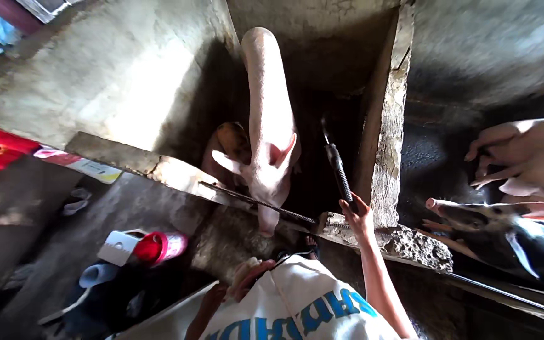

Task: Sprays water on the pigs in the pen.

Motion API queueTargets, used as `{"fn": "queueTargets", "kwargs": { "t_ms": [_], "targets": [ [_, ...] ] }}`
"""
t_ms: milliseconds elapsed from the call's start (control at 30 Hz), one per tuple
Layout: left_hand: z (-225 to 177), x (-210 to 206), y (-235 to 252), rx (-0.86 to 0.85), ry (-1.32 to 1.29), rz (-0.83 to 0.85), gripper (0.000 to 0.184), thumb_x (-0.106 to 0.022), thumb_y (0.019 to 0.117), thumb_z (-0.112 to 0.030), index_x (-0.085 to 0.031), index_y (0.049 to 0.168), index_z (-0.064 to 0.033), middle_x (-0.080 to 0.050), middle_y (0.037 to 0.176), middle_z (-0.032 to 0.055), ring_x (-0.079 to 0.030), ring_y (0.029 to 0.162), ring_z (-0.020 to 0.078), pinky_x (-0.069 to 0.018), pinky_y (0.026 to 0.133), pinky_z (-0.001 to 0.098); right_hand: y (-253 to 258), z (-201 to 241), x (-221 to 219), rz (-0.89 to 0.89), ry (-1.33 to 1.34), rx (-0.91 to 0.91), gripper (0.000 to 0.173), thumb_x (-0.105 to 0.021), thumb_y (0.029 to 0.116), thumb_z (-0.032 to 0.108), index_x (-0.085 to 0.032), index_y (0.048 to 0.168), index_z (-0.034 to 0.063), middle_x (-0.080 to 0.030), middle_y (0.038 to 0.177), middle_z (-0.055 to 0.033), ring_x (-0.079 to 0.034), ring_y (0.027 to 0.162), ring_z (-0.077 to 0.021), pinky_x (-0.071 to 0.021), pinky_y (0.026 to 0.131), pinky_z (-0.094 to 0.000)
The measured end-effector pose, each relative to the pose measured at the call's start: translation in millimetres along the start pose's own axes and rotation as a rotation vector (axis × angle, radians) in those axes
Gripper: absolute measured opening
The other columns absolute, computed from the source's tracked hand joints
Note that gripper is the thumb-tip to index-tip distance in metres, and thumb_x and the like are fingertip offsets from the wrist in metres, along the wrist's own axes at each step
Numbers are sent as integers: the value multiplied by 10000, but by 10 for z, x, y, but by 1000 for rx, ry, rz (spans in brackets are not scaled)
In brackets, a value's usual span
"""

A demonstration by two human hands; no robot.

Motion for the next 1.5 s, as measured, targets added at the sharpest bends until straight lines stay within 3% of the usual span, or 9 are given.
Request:
{"fn": "queueTargets", "kwargs": {
  "t_ms": [33, 100, 300, 400, 500, 800, 967, 1067, 1500],
  "targets": [
    [505, -106, 337, -213, -56, -167, 345, -573, 1048, -177, -629, 1303, 48, -691, 1234, 234, -710, 1083, 327, -595, 924, 471, -23, -5, -21, 33, 41, -10, 458, -705, 975, 214, -612, 1359, -17, -694, 843, -68, -576, 584, -66, -516, 567, -262],
    [899, -168, 656, -148, -162, -162, 361, -629, 1023, -232, -643, 1304, -4, -701, 1220, 207, -717, 1055, 324, -580, 948, 523, -48, 15, -74, 73, 116, 0, 449, -702, 970, 208, -616, 1350, -14, -682, 799, -30, -557, 546, -39, -497, 520, -227],
    [949, -180, 706, -41, -167, -161, 346, -645, 1012, -245, -660, 1301, -55, -714, 1212, 168, -723, 1052, 296, -580, 961, 507, 14, 188, -208, 107, 204, 55, 479, -700, 968, 224, -597, 1354, -41, -683, 789, -14, -561, 544, -30, -496, 507, -208],
    [708, -123, 427, -53, -236, -157, 324, -631, 1028, -177, -644, 1289, 15, -689, 1230, 234, -700, 1077, 366, -550, 971, 549, 126, 276, -254, 111, 223, 64, 467, -693, 974, 210, -593, 1355, -41, -677, 779, -10, -550, 529, -32, -479, 490, -202],
    [1029, -228, 712, -68, -167, -178, 346, -639, 1016, -264, -668, 1294, -59, -711, 1215, 167, -720, 1058, 293, -582, 955, 514, 270, 324, -287, 93, 240, 61, 432, -687, 980, 181, -603, 1338, -46, -662, 748, -17, -544, 514, -39, -477, 477, -205],
    [1588, -426, 1139, -76, -159, -185, 338, -674, 991, -316, -697, 1253, -103, -727, 1184, 112, -728, 1025, 232, -601, 930, 481, 528, 251, -300, 36, 175, 61, 436, -713, 977, 196, -616, 1351, -7, -660, 736, -31, -550, 517, -58, -478, 485, -225],
    [1354, -348, 902, -144, -131, -211, 343, -647, 1007, -286, -685, 1258, -55, -730, 1169, 149, -739, 995, 262, -612, 905, 482, 551, 202, -259, 0, 111, 68, 453, -714, 978, 212, -611, 1363, -5, -679, 792, -59, -575, 561, -76, -511, 541, -253],
    [998, -234, 616, -38, -164, -140, 348, -633, 1026, -209, -645, 1309, -7, -691, 1256, 201, -710, 1091, 327, -558, 998, 522, 556, 182, -213, -33, 75, 88, 446, -714, 976, 210, -619, 1354, -7, -685, 814, -73, -592, 583, -84, -535, 578, -272],
    [982, -159, 825, -51, -142, -120, 332, -616, 1028, -262, -673, 1281, -53, -709, 1214, 165, -721, 1056, 281, -590, 948, 497, 550, -28, 100, -180, 13, 53, 428, -714, 977, 214, -636, 1347, 12, -695, 841, -90, -602, 600, -98, -538, 590, -288]
  ]
}}
Point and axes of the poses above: each hand's wrist, its own y-axis towards the middle knuckle, its own x-axis out of the back of the hand, z = x × y, the point moved 5 cm from there along y, towards the middle knuckle
